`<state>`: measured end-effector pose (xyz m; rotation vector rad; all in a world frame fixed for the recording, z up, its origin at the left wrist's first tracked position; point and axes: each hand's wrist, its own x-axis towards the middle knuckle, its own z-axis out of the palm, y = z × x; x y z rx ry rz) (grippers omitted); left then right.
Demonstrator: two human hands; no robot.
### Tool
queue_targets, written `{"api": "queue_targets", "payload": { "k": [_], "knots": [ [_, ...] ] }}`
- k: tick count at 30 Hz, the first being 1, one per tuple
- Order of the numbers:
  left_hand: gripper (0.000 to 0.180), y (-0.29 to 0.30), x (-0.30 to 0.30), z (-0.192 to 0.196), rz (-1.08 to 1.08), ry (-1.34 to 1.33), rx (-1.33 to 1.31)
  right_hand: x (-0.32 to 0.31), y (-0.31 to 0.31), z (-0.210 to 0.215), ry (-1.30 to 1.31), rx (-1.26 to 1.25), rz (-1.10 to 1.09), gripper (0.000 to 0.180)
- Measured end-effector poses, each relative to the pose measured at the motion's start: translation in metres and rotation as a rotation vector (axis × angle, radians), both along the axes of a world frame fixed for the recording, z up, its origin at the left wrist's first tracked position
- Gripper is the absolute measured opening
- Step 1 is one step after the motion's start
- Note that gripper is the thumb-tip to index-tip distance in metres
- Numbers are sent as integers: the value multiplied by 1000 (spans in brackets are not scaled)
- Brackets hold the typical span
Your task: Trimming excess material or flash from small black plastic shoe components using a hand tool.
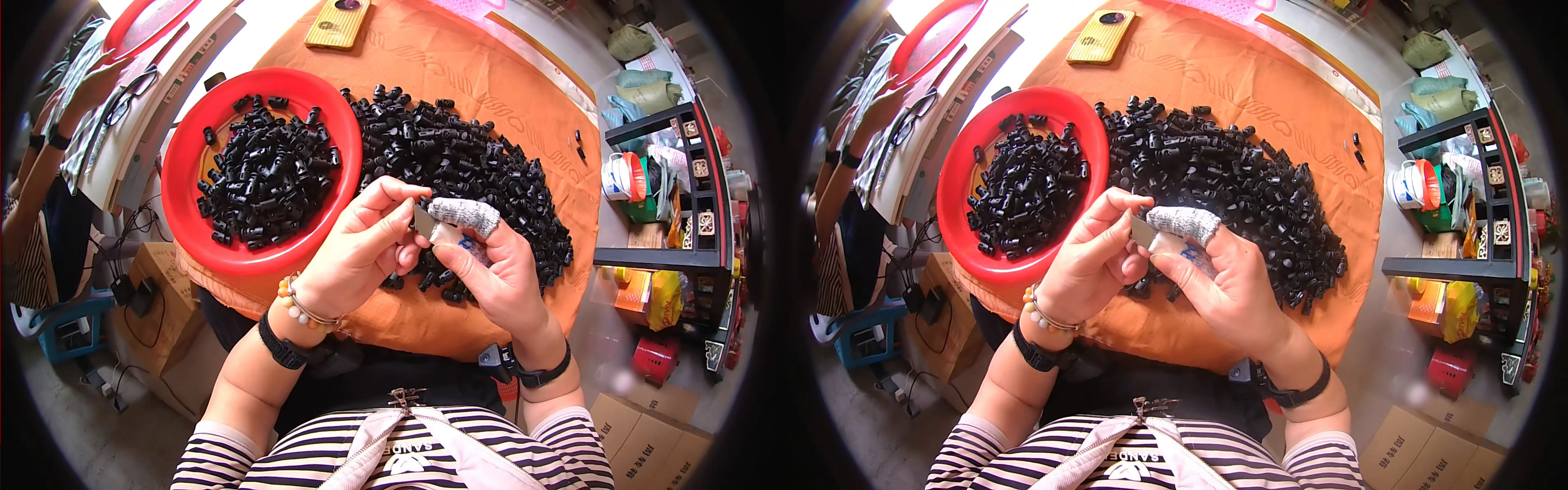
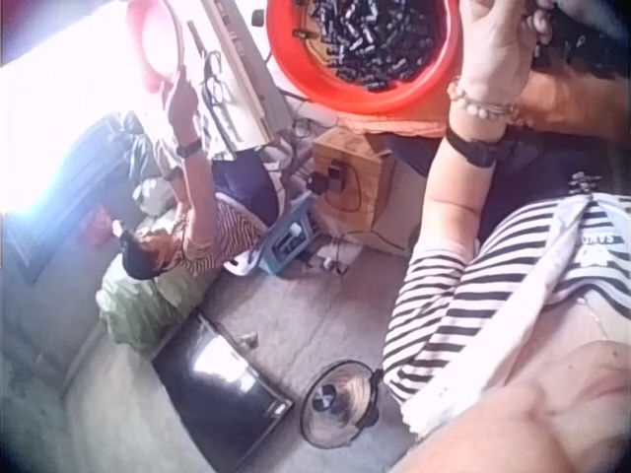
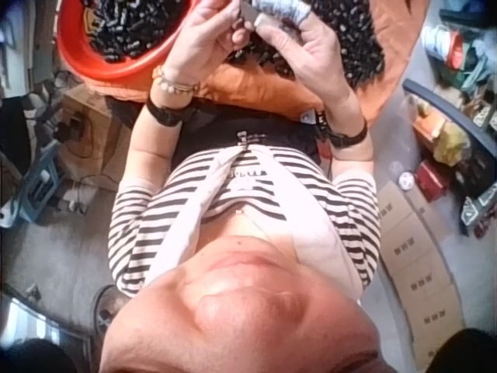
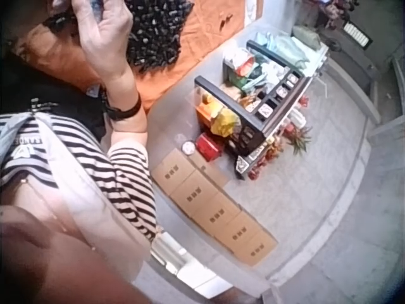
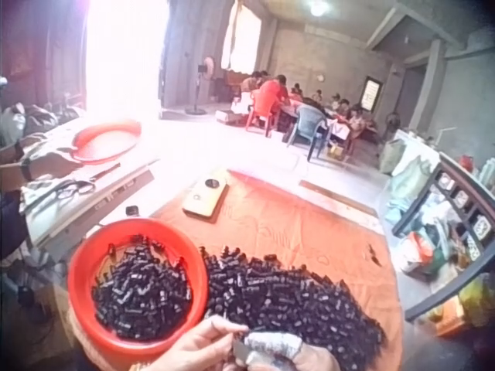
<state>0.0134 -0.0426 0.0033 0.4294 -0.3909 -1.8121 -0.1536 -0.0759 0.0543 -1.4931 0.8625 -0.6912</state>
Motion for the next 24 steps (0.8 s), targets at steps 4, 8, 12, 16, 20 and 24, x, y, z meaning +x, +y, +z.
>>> {"api": "queue_targets", "payload": {
  "k": [4, 8, 12, 16, 20, 24],
  "knots": [
    [21, -3, 2, 4, -45, 21, 70, -1, -1, -2, -37, 58, -8, 32],
    [21, -3, 1, 3, -46, 61, 29, 2, 0, -2, -66, 38, -19, 32],
    [21, -5, 2, 3, -38, 61, 28, 4, -3, -1, -37, 29, -4, 33],
    [22, -4, 3, 2, -32, 68, 7, 2, -4, -2, -13, 5, 12, 32],
    [22, -3, 4, -1, -42, 56, -2, 1, -3, -1, 2, 15, 11, 31],
    [22, -2, 4, -1, -55, 50, 31, -1, -2, -3, -19, 45, 3, 31]
  ]
}}
